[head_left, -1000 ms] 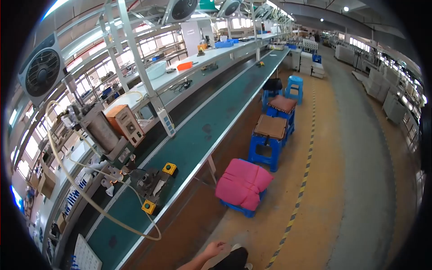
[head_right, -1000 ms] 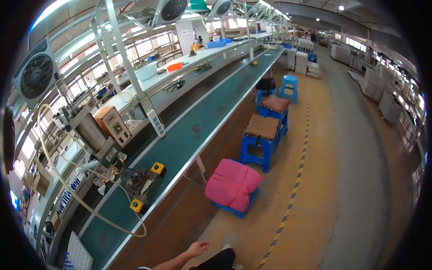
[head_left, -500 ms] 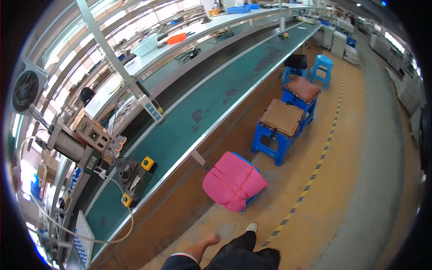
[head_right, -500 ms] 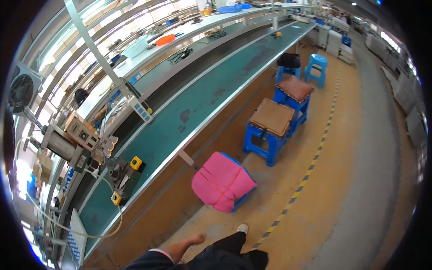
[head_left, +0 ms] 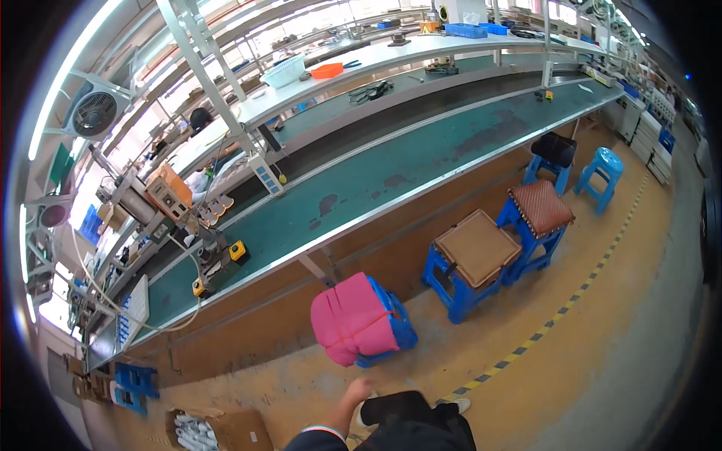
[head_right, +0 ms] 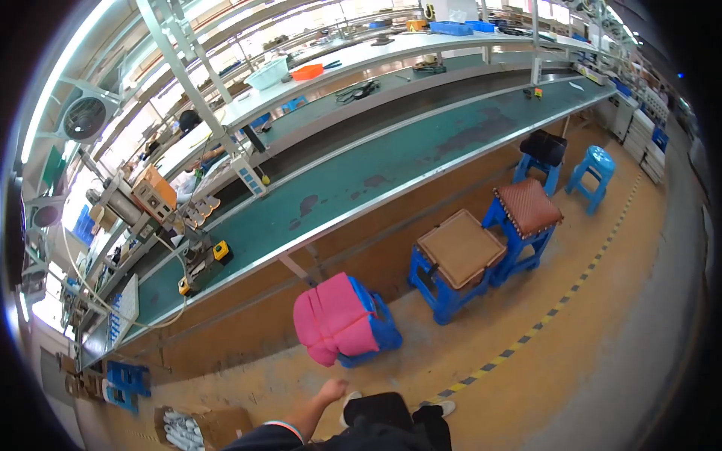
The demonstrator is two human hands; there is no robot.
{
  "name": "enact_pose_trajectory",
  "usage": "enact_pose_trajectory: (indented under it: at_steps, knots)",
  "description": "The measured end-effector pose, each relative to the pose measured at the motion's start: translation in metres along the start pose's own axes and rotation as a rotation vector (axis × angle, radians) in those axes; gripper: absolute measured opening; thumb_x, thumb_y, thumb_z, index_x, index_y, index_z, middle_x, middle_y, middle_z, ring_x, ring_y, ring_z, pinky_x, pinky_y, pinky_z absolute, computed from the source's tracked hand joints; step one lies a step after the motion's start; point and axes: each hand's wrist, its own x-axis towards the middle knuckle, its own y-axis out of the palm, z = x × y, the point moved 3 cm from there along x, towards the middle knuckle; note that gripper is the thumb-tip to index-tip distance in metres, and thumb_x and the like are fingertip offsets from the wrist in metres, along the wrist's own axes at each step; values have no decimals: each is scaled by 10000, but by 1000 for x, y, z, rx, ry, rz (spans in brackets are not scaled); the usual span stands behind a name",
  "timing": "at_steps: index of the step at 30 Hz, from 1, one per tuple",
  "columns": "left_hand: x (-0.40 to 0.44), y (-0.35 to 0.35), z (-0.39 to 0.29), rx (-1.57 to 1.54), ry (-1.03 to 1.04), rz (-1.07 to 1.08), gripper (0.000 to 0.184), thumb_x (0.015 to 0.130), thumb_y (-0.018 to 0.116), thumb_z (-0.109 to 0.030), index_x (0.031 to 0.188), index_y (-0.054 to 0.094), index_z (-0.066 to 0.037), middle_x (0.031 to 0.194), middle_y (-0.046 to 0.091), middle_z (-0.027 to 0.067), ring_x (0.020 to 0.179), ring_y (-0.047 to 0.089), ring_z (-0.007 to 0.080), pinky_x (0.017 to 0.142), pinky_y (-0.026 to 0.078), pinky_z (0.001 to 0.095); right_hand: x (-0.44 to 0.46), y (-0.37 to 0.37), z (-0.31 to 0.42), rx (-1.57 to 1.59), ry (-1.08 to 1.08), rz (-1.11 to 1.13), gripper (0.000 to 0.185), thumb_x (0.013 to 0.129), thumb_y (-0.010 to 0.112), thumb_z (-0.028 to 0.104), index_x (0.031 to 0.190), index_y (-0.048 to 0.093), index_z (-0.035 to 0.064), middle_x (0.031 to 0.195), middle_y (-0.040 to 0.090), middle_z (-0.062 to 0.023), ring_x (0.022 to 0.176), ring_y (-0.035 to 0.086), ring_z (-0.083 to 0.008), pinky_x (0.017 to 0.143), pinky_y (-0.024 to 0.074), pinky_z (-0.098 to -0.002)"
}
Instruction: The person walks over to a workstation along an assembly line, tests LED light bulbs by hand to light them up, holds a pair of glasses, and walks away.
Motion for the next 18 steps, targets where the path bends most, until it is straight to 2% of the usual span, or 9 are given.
enact_pose_trajectory:
  at_steps: [1, 2, 3, 5, 7, 10, 13, 15, 18]
  knots:
    - [-17, 32, 26, -122, -337, 118, 301, 732, 531, -182, 991, 645, -78, 948, 631, 174, 898, 599, 330, 797, 472, 395, 34, -29, 26, -38, -59, -22, 326, 894, 487, 290, 1116, 559, 63, 895, 602, -107, 771, 595, -215, 605, 493, -298]
    - [-42, 62, 45, -245, -462, 59, 301, 722, 527, -171, 982, 654, -88, 918, 639, 173, 878, 608, 327, 787, 480, 391, 67, -57, 55, -81, -137, -21, 332, 891, 491, 280, 1138, 551, 66, 901, 602, -106, 758, 594, -212, 593, 492, -297]
    - [-66, 84, 49, -210, -463, 16, 302, 740, 506, -167, 993, 653, -95, 954, 633, 168, 919, 600, 321, 814, 472, 382, 99, -82, 84, -123, -214, -20, 341, 888, 495, 270, 1160, 543, 70, 907, 602, -106, 745, 593, -209, 580, 490, -296]
    - [-115, 117, 32, -231, -543, -101, 301, 742, 503, -161, 993, 651, -86, 981, 629, 163, 963, 587, 316, 837, 464, 377, 165, -122, 135, -31, -212, -11, 237, 849, 496, 95, 1078, 526, 38, 707, 554, -50, 613, 568, -133, 455, 439, -252]
    - [-141, 156, 11, -197, -575, -55, 312, 754, 501, -202, 999, 645, -74, 1003, 626, 158, 991, 575, 321, 848, 458, 384, 206, -147, 195, -79, -360, -28, 227, 864, 477, 94, 1086, 519, 67, 673, 497, -21, 581, 536, -106, 428, 405, -216]
    - [-105, 252, 42, 346, -60, 461, 322, 768, 480, -236, 993, 646, -77, 1002, 624, 167, 986, 575, 330, 850, 455, 390, 231, -169, 273, -14, -460, -22, 231, 855, 473, 60, 1082, 498, 25, 726, 536, -39, 568, 550, -125, 404, 411, -224]
    - [-57, 173, -130, -146, -742, 410, 340, 782, 466, -259, 1001, 640, -66, 1010, 617, 185, 999, 568, 335, 867, 442, 395, 255, -210, 288, -81, -461, 0, 225, 849, 459, 43, 1068, 505, 14, 736, 546, -49, 575, 557, -133, 401, 409, -224]
    - [43, 186, -152, 33, -468, 266, 329, 791, 459, -252, 968, 642, -43, 991, 619, 195, 977, 575, 346, 854, 447, 395, 272, -255, 253, -5, -345, -41, 218, 847, 470, 62, 1054, 520, 11, 739, 556, -56, 586, 567, -135, 433, 430, -216]
    - [166, 132, -347, 329, -41, 182, 295, 746, 492, -216, 899, 650, -20, 985, 597, 233, 969, 558, 371, 855, 437, 411, 281, -322, 153, 153, -252, -63, 305, 850, 567, 165, 1130, 494, 70, 787, 555, -56, 630, 611, -171, 456, 473, -232]
